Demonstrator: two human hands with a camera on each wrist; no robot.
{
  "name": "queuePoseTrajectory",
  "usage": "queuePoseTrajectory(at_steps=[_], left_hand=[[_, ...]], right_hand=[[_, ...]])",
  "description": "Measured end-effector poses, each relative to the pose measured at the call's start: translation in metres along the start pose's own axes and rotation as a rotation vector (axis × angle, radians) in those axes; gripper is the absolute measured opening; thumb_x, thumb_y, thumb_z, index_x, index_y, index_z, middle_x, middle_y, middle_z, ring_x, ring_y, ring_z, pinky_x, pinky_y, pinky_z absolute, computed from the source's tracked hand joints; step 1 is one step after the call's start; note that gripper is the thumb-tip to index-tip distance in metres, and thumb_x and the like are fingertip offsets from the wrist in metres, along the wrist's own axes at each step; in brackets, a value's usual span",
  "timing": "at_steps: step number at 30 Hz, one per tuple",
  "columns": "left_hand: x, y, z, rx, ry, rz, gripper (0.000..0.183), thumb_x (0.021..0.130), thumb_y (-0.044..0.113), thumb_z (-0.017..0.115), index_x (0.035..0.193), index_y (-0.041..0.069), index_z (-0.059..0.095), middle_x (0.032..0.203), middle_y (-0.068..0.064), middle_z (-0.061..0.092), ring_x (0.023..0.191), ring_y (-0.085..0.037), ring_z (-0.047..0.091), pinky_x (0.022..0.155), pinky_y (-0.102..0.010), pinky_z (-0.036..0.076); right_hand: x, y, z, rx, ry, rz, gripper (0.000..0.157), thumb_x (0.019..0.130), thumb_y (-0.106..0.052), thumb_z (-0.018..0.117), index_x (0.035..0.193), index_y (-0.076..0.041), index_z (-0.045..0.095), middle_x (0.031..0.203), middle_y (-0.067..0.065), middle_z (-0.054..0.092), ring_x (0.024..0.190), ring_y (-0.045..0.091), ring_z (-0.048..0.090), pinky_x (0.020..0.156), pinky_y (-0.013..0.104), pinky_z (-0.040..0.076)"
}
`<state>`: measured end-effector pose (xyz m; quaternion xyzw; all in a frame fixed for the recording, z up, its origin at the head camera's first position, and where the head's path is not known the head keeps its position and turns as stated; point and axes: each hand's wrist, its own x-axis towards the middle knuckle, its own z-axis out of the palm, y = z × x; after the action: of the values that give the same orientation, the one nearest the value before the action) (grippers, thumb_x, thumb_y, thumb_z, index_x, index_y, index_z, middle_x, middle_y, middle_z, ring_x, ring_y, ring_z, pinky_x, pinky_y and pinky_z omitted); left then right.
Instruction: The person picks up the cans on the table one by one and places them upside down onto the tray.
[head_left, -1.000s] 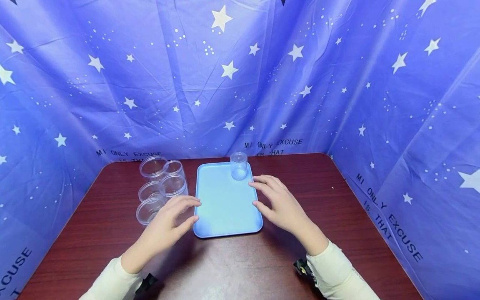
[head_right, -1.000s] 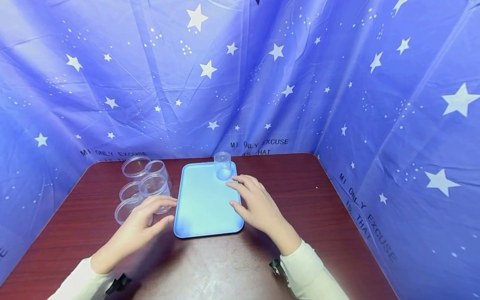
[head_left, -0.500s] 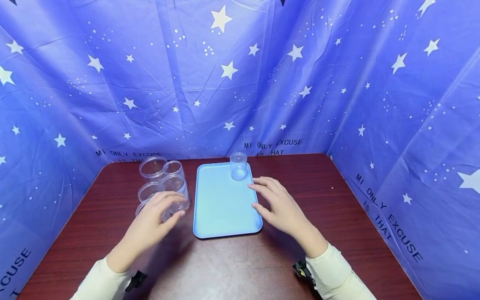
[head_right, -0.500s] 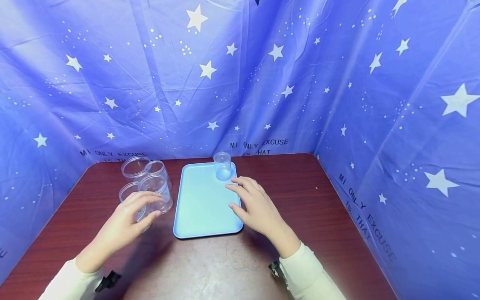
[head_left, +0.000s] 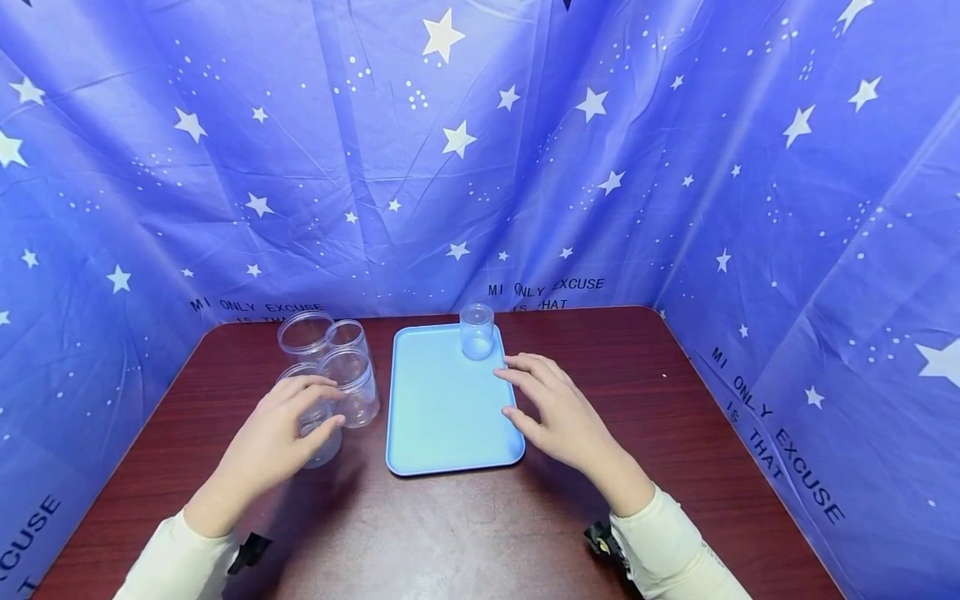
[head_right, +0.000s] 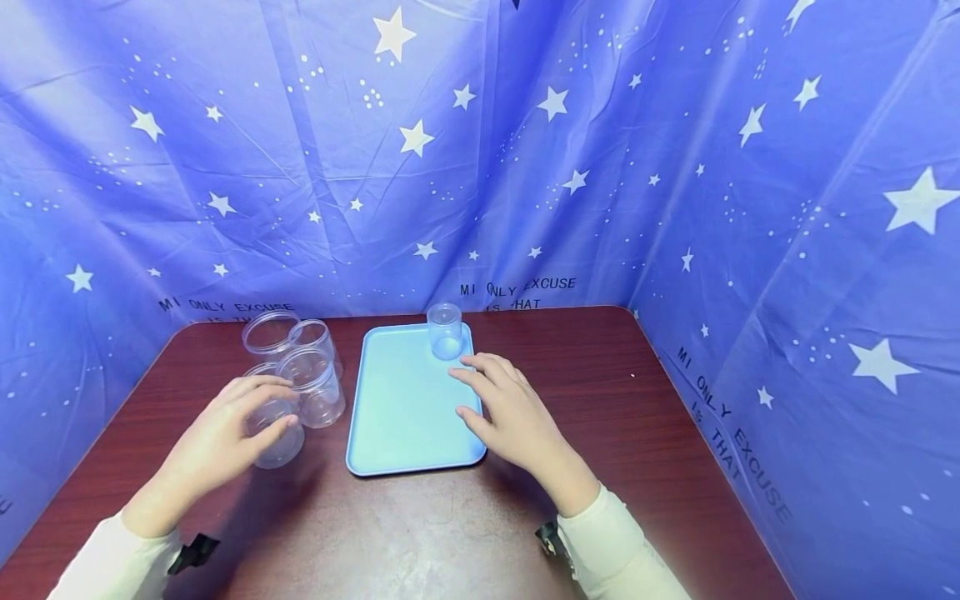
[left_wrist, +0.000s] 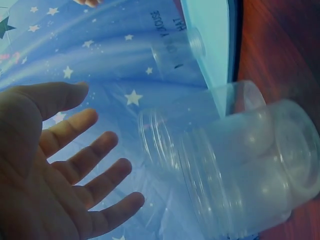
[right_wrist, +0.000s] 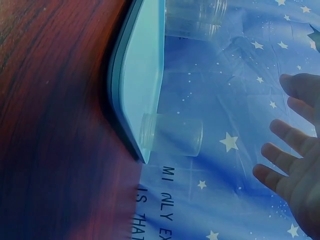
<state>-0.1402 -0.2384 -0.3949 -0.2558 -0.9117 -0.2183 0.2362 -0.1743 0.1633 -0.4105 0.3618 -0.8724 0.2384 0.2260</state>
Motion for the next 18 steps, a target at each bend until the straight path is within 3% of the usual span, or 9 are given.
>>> queuePoseTrajectory(at_steps=[13, 18], left_hand=[[-0.006, -0.014, -0.007, 0.117, -0.13, -0.055, 0.038, 0.08, 0.03, 0.087, 0.111, 0.013, 0.073, 0.111, -0.005, 0.068, 0.107, -0.031, 0.063, 0.089, -0.053, 0.053], [-0.006, -0.018, -0.01, 0.148, -0.198, -0.117, 0.04, 0.081, 0.036, 0.086, 0.113, 0.015, 0.072, 0.115, -0.007, 0.067, 0.106, -0.035, 0.062, 0.084, -0.059, 0.052]], right_hand=[[-0.002, 0.0, -0.001, 0.002, -0.012, 0.01, 0.051, 0.092, -0.023, 0.076, 0.14, -0.015, 0.061, 0.144, 0.007, 0.056, 0.138, 0.03, 0.047, 0.115, 0.05, 0.038], [-0.002, 0.0, -0.001, -0.012, -0.004, 0.001, 0.052, 0.091, -0.023, 0.077, 0.139, -0.015, 0.062, 0.144, 0.005, 0.056, 0.137, 0.031, 0.048, 0.113, 0.052, 0.039]])
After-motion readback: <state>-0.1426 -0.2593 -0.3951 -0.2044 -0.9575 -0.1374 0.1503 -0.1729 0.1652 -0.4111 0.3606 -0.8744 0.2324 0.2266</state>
